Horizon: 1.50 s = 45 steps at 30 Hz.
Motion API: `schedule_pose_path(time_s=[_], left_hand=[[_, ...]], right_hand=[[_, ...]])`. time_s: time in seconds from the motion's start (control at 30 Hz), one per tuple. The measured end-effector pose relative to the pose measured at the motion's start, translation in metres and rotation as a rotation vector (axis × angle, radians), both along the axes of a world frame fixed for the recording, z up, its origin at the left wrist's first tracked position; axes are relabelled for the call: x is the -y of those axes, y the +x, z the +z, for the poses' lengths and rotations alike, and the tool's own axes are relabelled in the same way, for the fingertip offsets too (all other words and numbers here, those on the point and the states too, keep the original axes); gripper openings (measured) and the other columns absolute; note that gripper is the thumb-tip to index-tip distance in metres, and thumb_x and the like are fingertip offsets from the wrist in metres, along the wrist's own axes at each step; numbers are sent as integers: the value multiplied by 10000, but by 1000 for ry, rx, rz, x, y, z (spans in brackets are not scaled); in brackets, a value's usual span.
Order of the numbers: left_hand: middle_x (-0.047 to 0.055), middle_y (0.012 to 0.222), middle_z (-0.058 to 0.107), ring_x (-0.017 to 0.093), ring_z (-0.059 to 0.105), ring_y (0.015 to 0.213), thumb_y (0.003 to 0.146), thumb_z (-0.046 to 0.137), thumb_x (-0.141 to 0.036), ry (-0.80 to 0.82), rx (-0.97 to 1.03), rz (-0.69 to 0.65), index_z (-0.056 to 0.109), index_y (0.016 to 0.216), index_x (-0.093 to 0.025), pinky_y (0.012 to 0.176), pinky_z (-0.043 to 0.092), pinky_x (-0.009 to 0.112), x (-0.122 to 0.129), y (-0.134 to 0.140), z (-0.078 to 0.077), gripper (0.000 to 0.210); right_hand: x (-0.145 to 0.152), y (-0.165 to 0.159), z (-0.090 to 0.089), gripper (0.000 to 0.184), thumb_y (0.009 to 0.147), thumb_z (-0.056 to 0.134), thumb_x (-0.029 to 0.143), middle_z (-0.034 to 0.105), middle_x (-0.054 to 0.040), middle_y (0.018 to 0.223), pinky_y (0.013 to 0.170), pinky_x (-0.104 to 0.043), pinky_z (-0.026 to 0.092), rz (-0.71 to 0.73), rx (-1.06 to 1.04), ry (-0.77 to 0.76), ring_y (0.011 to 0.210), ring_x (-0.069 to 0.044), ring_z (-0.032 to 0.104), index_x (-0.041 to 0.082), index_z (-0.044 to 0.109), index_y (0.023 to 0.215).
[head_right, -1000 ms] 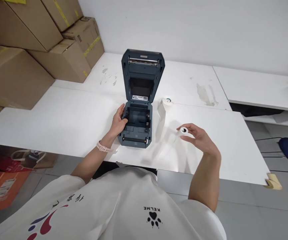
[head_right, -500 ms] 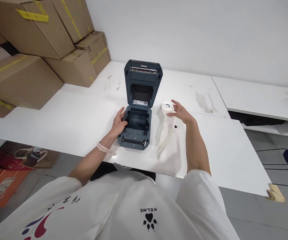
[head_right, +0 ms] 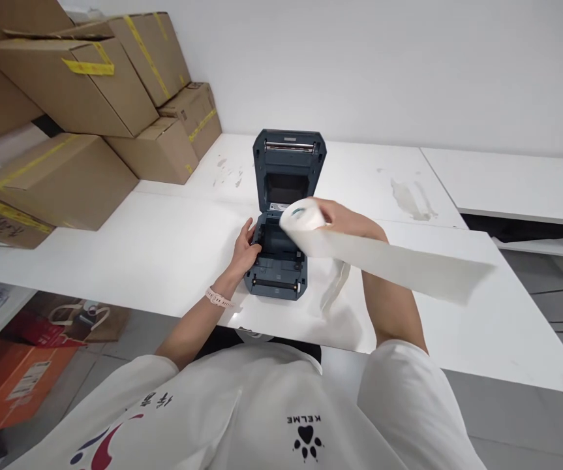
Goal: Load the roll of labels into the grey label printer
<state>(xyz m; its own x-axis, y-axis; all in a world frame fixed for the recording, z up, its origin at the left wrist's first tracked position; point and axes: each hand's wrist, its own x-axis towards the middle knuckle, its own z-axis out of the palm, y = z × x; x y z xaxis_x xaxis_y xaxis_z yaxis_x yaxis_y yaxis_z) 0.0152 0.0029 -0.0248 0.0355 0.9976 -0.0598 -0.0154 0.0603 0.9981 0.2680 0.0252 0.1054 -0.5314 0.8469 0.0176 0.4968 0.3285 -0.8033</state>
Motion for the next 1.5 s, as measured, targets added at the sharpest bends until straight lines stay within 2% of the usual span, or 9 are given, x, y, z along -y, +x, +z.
schedule_pose_path(time_s=[0.13, 0.37, 0.5, 0.63, 0.87, 1.17, 1.33, 1.4, 1.5], left_hand=[[105, 1641, 378, 252, 365, 1521, 685, 532, -41, 6, -18, 4, 199, 1600, -228, 1247, 329, 444, 1, 2, 3, 991], [134, 1644, 363, 244, 340, 1533, 684, 528, -30, 14, 5, 12, 206, 1598, -181, 1256, 302, 421, 3, 2, 2, 980], [113, 1651, 353, 246, 324, 1540, 687, 537, -36, 7, 19, 10, 243, 1589, -210, 1248, 314, 417, 3, 2, 0, 966], [118, 1637, 375, 246, 359, 1520, 683, 535, -36, 20, -7, 29, 319, 1559, -188, 1250, 315, 406, 5, 2, 4, 915], [97, 1549, 496, 243, 476, 1431, 684, 515, -47, 96, 1, 21, 449, 1478, -191, 1203, 394, 398, 11, 2, 12, 809], [107, 1607, 425, 268, 409, 1484, 733, 543, -78, 35, -11, 10, 394, 1522, -172, 1233, 352, 408, 14, 3, 22, 809], [79, 1675, 306, 307, 329, 1530, 847, 685, -400, -51, -21, -70, 226, 1596, -271, 1239, 341, 469, 56, -1, 23, 888], [83, 1692, 263, 330, 315, 1535, 807, 744, -483, -74, 2, -113, 139, 1616, -289, 1224, 367, 478, 75, -4, 23, 1029], [47, 1732, 112, 352, 287, 1545, 777, 764, -552, -124, 21, -150, 104, 1619, -334, 1198, 414, 457, 88, -8, 24, 1092]], right_hand=[[-1, -55, 15, 568, 669, 779, 474, 693, -98, 1191, 867, -431, 517, 174, 541, 180, 1052, -349, 665, 234, 642, 1165], [-16, -91, -27, 649, 767, 715, 516, 655, -175, 1251, 891, -473, 516, 198, 853, 181, 1123, -398, 648, 168, 589, 1299], [5, -75, -34, 602, 898, 623, 412, 619, -181, 1356, 966, -512, 521, 132, 702, 269, 1241, -395, 595, 157, 519, 1434], [58, -57, -38, 502, 979, 541, 447, 626, -118, 1405, 1046, -512, 520, 85, 425, 344, 1308, -347, 577, 221, 560, 1427], [120, -58, -71, 452, 1008, 524, 432, 497, -87, 1561, 1184, -537, 424, 51, 290, 369, 1463, -307, 451, 249, 586, 1416], [115, -57, -75, 350, 1021, 515, 363, 565, -82, 1504, 1144, -559, 456, 39, 206, 356, 1433, -298, 493, 259, 663, 1320], [116, -53, -73, 341, 978, 595, 391, 618, -64, 1450, 1142, -573, 457, 38, 88, 289, 1385, -318, 546, 295, 689, 1291], [101, -47, -59, 290, 958, 622, 428, 705, -28, 1323, 1107, -535, 500, -102, -91, 315, 1281, -295, 634, 333, 721, 1215], [50, -39, -26, 369, 957, 589, 538, 677, -3, 1338, 1142, -508, 461, -555, -387, 557, 1305, -256, 601, 341, 664, 1261]])
